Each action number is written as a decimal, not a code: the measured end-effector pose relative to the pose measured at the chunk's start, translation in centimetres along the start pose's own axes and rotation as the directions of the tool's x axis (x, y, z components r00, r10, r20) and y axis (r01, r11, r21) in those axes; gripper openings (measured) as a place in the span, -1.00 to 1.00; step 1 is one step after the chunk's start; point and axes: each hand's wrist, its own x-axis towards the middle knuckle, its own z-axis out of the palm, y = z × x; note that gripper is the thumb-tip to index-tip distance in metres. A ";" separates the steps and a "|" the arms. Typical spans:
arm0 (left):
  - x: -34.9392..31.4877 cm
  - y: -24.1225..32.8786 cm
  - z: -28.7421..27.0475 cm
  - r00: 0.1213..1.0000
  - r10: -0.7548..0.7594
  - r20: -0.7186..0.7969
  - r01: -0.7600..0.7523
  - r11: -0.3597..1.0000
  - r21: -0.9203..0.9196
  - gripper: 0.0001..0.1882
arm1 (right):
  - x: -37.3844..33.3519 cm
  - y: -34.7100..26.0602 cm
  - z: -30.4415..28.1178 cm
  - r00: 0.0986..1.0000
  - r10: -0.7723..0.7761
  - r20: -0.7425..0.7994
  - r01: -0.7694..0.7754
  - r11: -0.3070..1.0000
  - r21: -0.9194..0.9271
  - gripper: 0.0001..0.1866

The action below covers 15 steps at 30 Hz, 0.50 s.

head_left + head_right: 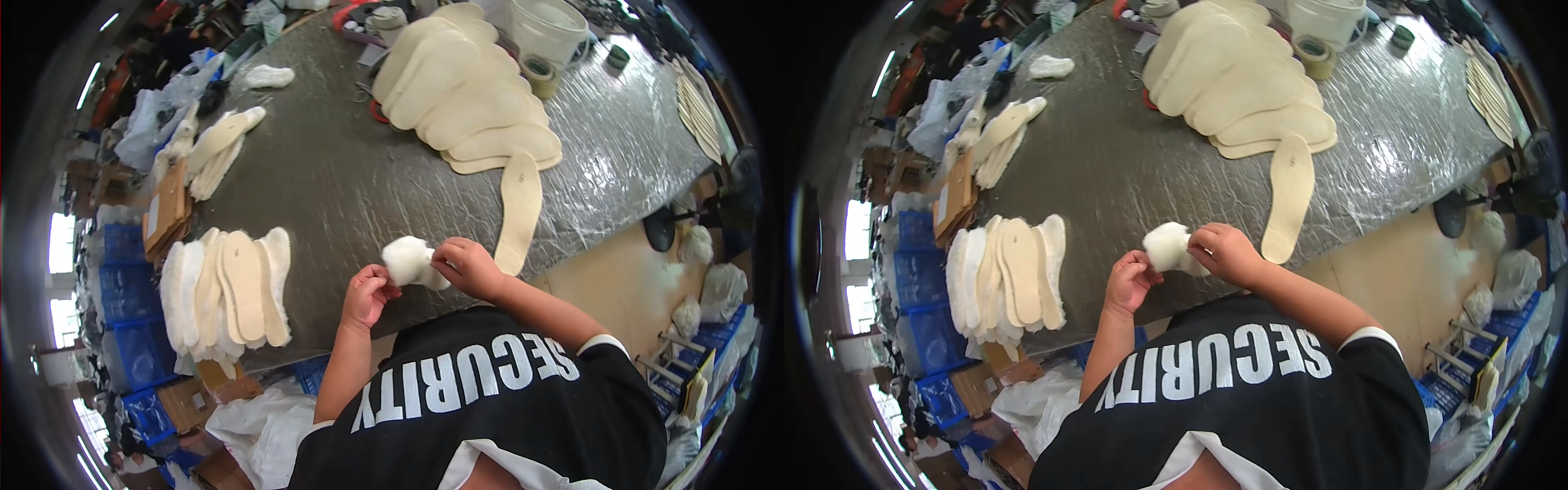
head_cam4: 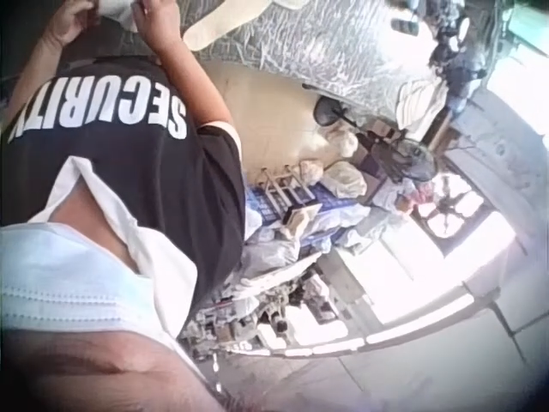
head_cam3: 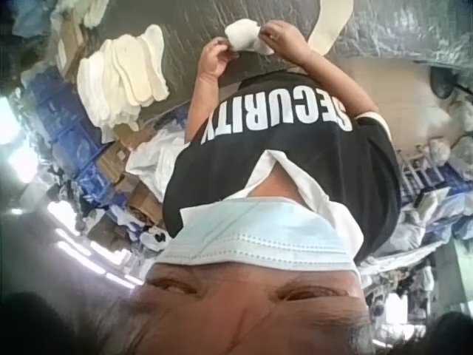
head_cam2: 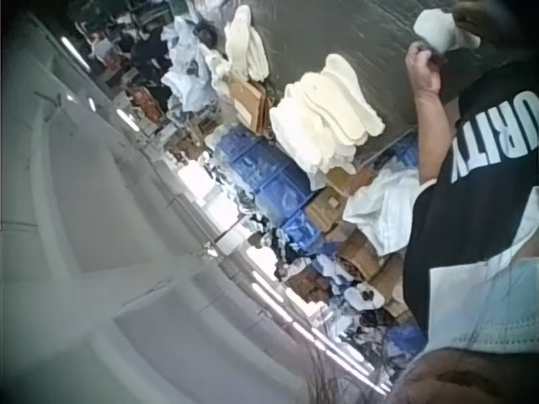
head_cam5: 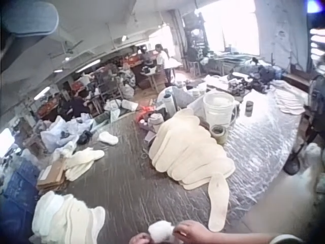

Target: Manually assembling or pairing shoe insoles with lining material in a factory setting.

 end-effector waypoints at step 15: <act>0.2 0.8 0.6 0.958 -0.270 -0.096 0.278 0.958 0.077 -0.78 | 0.2 -1.1 1.1 0.942 -0.197 0.271 0.225 0.972 -0.076 -0.68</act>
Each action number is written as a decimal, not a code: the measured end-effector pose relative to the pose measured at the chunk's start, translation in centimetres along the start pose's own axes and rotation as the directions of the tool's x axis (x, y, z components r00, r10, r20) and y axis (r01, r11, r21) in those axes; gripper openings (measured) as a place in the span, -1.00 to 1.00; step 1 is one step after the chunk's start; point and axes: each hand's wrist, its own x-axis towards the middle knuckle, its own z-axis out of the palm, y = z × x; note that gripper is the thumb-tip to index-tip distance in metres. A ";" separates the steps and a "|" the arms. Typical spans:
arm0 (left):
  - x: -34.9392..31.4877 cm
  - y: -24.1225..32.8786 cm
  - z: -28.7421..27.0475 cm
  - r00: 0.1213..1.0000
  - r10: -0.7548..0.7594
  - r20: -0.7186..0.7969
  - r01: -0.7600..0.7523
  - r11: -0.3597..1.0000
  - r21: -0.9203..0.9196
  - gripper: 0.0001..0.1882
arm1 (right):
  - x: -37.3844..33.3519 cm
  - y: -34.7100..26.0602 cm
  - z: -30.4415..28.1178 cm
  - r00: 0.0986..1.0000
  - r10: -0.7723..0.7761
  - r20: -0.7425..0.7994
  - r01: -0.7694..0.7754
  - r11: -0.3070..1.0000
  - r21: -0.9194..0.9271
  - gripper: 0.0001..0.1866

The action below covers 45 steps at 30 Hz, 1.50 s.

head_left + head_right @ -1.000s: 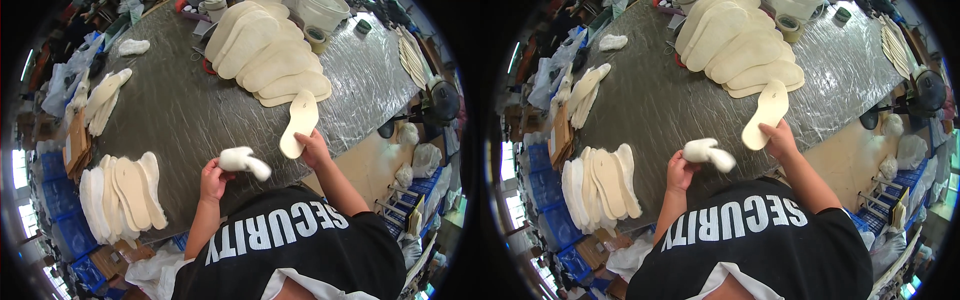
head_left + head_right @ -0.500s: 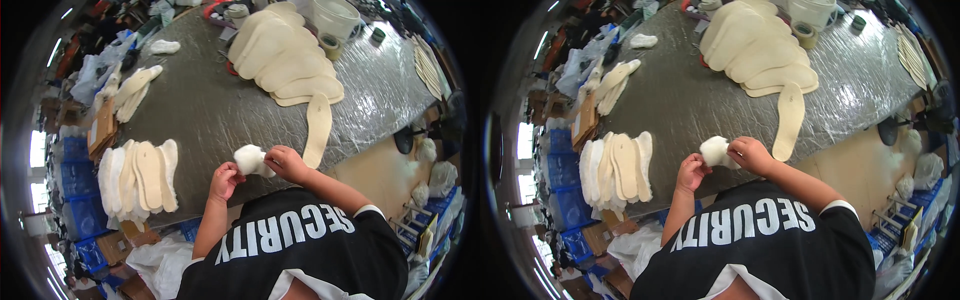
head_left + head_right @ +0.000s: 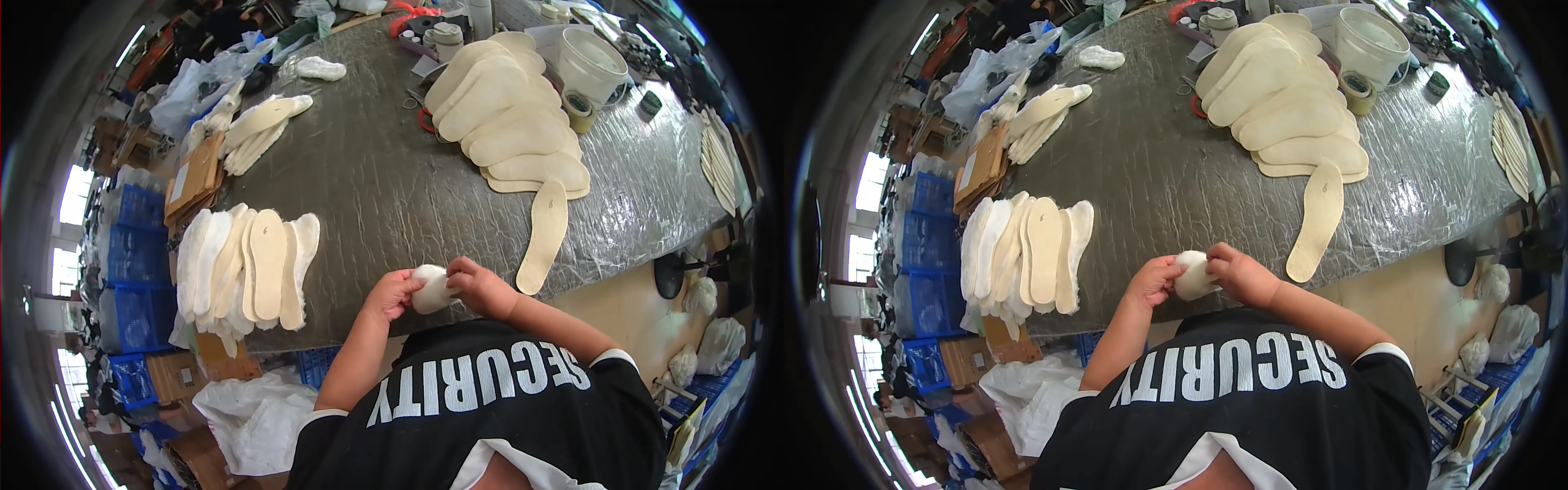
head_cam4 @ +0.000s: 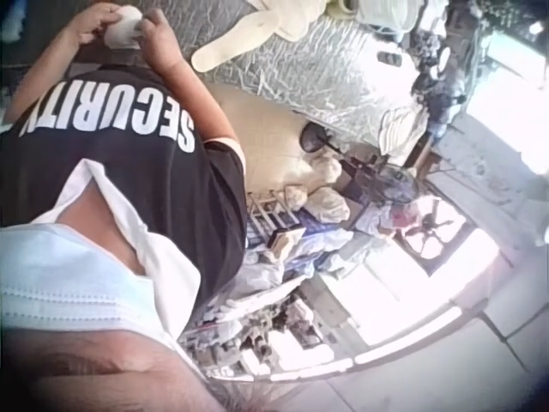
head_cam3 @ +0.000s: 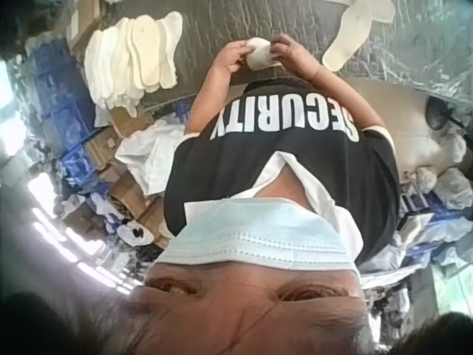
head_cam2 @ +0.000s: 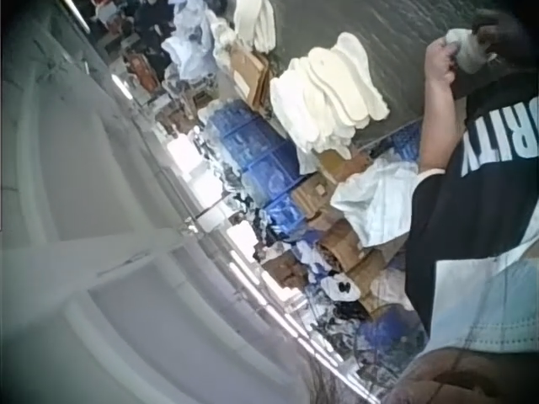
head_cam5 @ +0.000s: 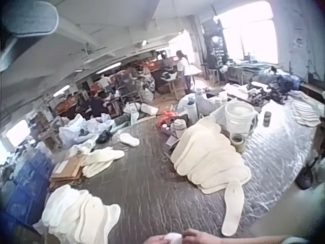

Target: Manually assembling or pairing shoe insoles with lining material in a factory setting.

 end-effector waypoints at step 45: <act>34.6 43.4 -15.7 0.442 0.889 0.118 0.144 -0.200 0.969 -0.79 | 1.6 8.9 -3.3 0.863 0.494 -0.104 -0.497 0.867 -0.013 -0.51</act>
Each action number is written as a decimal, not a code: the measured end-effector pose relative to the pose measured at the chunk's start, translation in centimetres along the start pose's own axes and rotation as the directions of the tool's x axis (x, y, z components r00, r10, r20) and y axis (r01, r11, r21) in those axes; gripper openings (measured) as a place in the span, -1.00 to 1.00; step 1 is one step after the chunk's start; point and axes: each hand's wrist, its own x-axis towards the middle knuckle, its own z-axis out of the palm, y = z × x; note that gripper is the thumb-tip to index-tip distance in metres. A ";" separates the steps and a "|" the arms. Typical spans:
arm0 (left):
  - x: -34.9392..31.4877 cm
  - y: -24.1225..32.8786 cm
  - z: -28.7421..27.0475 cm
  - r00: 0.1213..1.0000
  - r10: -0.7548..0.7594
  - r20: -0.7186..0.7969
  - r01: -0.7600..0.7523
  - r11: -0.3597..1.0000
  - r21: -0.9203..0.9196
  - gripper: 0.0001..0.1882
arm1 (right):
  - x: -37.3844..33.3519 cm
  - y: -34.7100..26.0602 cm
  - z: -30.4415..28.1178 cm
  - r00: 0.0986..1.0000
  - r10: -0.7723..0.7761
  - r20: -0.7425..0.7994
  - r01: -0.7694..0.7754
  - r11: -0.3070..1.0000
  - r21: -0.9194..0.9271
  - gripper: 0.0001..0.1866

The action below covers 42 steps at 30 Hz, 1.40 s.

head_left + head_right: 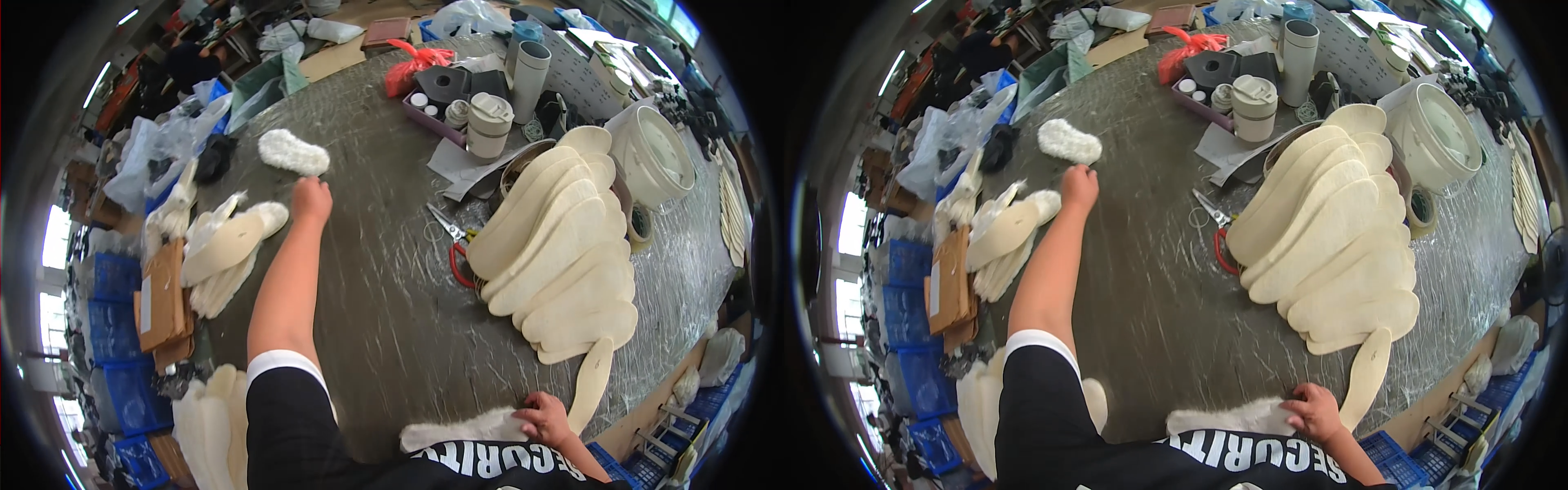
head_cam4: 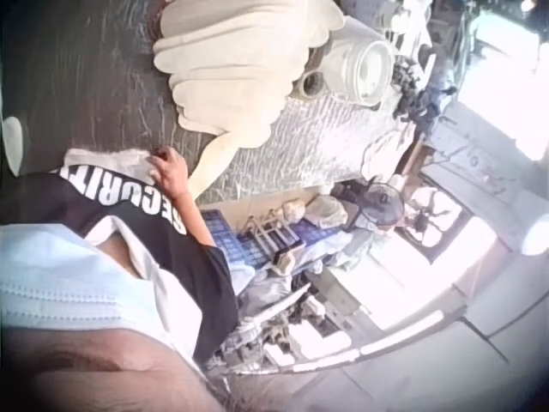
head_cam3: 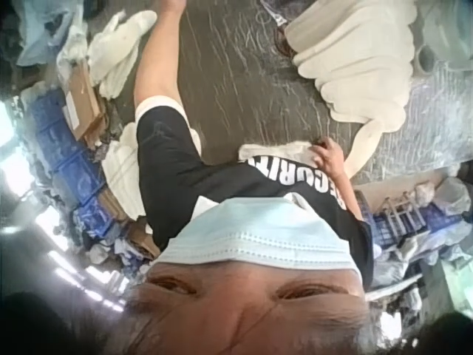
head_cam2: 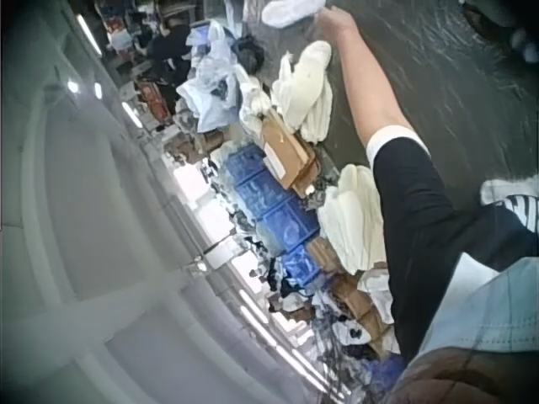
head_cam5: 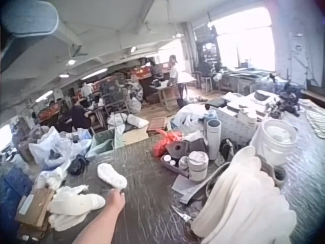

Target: Manually assembling or pairing shoe insoles with lining material in a factory setting.

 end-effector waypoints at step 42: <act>-33.9 -2.9 -16.5 0.727 -0.312 0.612 0.465 -0.433 -0.773 -0.68 | -4.7 0.5 2.4 0.905 0.208 -0.371 -0.061 0.927 0.371 -0.70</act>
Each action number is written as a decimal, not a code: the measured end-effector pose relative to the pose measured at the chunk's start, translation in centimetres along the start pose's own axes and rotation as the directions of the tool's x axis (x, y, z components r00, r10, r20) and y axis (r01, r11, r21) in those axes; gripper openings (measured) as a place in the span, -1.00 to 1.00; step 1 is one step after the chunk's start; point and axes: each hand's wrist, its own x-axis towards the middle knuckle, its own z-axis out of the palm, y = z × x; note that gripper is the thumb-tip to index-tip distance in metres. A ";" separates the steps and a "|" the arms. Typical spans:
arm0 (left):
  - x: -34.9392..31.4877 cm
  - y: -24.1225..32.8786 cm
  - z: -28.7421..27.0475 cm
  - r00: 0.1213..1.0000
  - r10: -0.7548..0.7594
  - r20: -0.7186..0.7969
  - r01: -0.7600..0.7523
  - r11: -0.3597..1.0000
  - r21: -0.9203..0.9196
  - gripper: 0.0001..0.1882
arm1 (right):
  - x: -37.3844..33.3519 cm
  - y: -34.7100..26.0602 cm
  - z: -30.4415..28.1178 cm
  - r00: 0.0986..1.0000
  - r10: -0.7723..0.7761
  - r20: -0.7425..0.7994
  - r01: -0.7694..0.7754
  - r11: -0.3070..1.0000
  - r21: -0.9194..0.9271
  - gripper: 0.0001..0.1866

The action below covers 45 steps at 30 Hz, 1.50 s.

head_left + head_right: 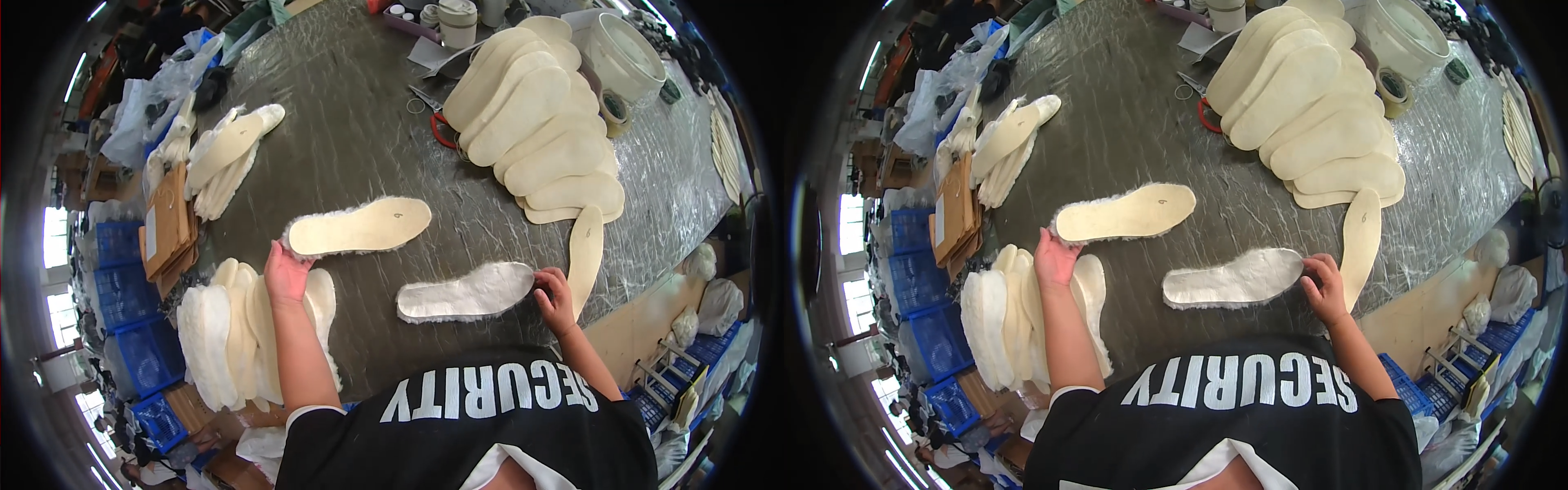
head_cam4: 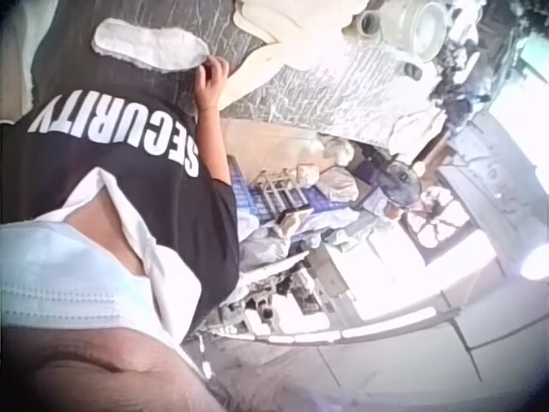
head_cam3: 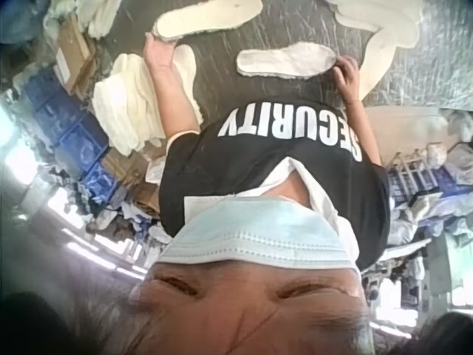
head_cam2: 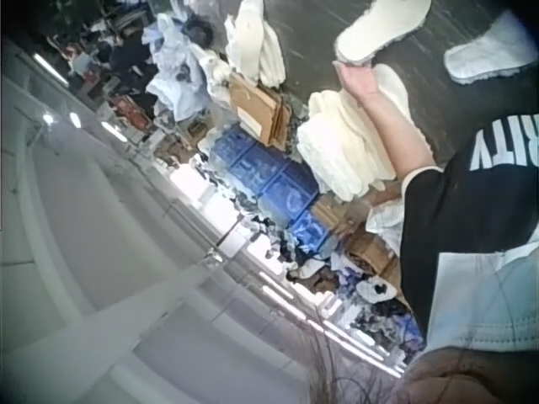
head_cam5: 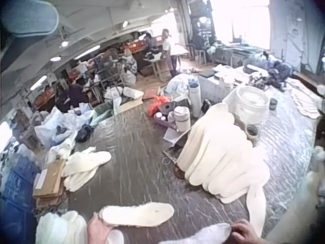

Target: Manually assembling or pairing shoe insoles with lining material in a factory setting.

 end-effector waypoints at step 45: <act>-21.6 -4.2 0.3 0.621 0.611 0.490 -0.582 -0.060 0.811 -0.72 | 6.1 -17.5 18.0 0.663 -0.411 0.625 -0.550 0.299 0.780 -0.70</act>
